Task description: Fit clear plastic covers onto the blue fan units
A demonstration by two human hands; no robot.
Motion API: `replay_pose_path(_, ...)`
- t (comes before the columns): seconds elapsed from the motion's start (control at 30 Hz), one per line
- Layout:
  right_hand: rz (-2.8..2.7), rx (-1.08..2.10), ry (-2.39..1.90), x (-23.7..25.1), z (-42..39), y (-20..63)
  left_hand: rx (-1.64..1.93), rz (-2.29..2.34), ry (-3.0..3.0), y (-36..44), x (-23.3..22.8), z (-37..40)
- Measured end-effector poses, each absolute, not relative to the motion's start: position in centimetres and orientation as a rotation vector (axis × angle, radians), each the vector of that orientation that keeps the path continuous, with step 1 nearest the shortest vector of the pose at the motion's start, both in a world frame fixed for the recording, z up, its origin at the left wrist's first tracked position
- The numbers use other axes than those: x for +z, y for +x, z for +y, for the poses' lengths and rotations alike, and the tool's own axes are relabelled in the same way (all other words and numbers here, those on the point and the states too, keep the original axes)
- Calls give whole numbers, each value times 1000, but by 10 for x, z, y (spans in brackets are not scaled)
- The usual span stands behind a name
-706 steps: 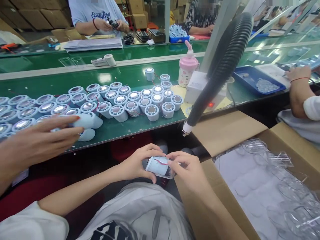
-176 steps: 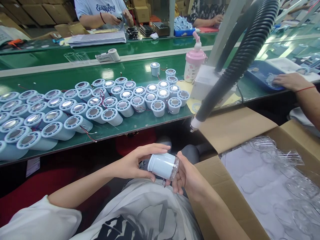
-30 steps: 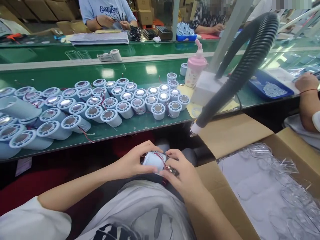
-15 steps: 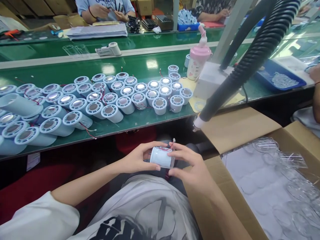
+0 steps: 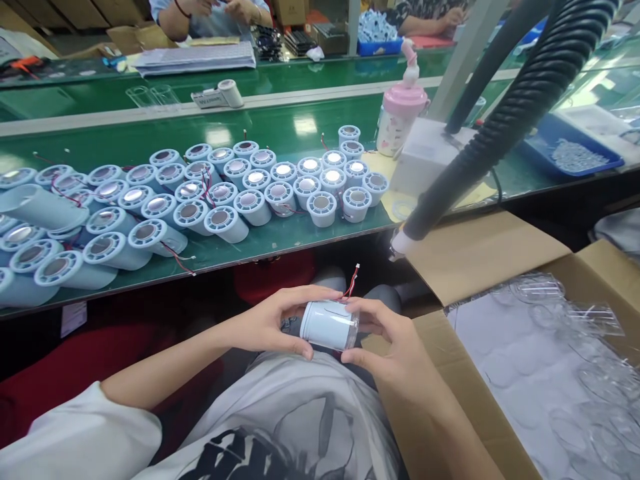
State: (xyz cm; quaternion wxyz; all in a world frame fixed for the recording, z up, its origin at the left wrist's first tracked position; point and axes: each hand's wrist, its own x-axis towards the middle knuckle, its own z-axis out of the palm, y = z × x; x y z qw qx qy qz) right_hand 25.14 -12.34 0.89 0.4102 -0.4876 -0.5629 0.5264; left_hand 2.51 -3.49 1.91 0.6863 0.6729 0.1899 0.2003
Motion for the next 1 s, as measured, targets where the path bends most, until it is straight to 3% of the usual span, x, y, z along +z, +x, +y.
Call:
replay_pose_path(0.33, -1156, 1632, -1204, 14, -122, 248, 445, 405, 1613, 22, 23, -35)
replay_pose_path(1.0, -746, 1865, -1253, 7, -117, 232, 433, 411, 1611, 21, 23, -37)
